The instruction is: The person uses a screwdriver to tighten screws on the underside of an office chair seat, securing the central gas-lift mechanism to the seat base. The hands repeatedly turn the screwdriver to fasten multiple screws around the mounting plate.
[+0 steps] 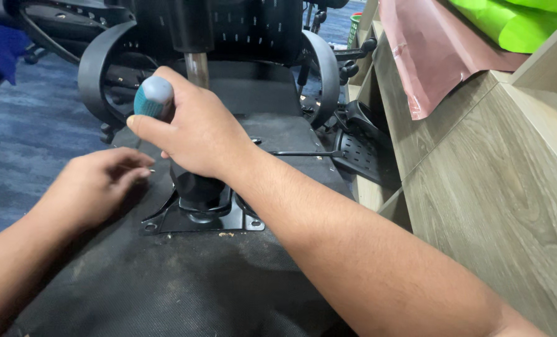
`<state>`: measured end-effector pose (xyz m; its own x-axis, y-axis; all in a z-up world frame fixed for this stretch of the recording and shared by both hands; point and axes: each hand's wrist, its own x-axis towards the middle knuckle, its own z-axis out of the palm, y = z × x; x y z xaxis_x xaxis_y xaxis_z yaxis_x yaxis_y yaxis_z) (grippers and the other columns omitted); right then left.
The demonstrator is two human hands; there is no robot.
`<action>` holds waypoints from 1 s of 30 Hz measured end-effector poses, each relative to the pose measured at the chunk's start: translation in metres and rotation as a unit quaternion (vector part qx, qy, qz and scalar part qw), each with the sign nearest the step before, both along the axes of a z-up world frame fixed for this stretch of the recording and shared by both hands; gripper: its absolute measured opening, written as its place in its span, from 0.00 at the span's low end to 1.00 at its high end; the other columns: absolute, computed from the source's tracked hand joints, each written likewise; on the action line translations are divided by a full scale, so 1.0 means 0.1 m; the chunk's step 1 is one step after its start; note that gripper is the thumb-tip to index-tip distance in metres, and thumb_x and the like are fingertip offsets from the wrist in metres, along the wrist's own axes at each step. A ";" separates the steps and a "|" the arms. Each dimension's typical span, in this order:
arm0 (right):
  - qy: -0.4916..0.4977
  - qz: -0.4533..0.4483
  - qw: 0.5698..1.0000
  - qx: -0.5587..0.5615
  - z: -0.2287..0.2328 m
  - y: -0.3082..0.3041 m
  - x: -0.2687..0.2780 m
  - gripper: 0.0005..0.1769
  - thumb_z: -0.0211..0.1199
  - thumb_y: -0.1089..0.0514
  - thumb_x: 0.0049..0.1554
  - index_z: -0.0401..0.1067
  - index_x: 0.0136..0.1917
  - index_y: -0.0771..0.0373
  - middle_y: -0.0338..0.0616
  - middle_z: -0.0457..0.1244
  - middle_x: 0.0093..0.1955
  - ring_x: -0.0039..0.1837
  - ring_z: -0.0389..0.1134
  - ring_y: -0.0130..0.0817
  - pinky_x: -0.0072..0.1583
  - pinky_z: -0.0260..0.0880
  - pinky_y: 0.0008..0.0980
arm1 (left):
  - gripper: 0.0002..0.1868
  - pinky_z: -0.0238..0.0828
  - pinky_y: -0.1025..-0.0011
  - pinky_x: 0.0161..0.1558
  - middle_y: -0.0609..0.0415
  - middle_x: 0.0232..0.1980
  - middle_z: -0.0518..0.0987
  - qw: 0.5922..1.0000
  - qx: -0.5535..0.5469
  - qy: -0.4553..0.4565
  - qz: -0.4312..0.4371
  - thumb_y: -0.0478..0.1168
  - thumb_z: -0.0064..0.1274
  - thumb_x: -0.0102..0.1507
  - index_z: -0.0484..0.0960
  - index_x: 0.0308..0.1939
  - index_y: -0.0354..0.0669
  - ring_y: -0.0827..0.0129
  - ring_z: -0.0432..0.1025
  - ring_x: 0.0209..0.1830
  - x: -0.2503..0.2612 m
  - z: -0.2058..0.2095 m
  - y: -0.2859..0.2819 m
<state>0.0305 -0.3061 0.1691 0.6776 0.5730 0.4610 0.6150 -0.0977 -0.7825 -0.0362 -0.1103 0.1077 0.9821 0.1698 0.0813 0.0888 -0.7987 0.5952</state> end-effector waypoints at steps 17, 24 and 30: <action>-0.090 -0.012 0.993 -0.076 0.00 0.04 0.08 0.18 0.68 0.47 0.53 0.67 0.50 0.57 0.40 0.70 0.39 0.42 0.75 0.32 0.46 0.74 0.34 | 0.27 0.76 0.68 0.55 0.41 0.53 0.83 0.952 -0.260 -0.068 0.147 0.31 0.55 0.66 0.73 0.71 0.32 0.62 0.78 0.50 -0.21 -0.43 0.83; -0.108 -0.016 0.992 -0.067 -0.04 0.05 0.09 0.19 0.67 0.46 0.53 0.67 0.52 0.56 0.39 0.70 0.40 0.44 0.75 0.32 0.47 0.74 0.34 | 0.32 0.77 0.64 0.56 0.40 0.53 0.84 0.970 -0.188 0.015 0.150 0.30 0.53 0.66 0.68 0.76 0.39 0.59 0.80 0.52 -0.02 -0.25 0.71; -0.109 -0.019 0.992 -0.064 -0.07 0.05 0.12 0.19 0.68 0.46 0.53 0.68 0.53 0.56 0.38 0.71 0.40 0.44 0.76 0.31 0.48 0.75 0.34 | 0.34 0.75 0.65 0.57 0.45 0.51 0.86 0.989 -0.071 0.049 0.124 0.31 0.56 0.65 0.69 0.76 0.48 0.63 0.80 0.51 0.07 -0.11 0.59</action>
<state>0.0421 -0.3008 0.1619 0.5922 0.6130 0.5230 0.7617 -0.2140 -0.6116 -0.0290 -0.0508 0.0970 0.9109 0.4090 -0.0539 0.3341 -0.6547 0.6781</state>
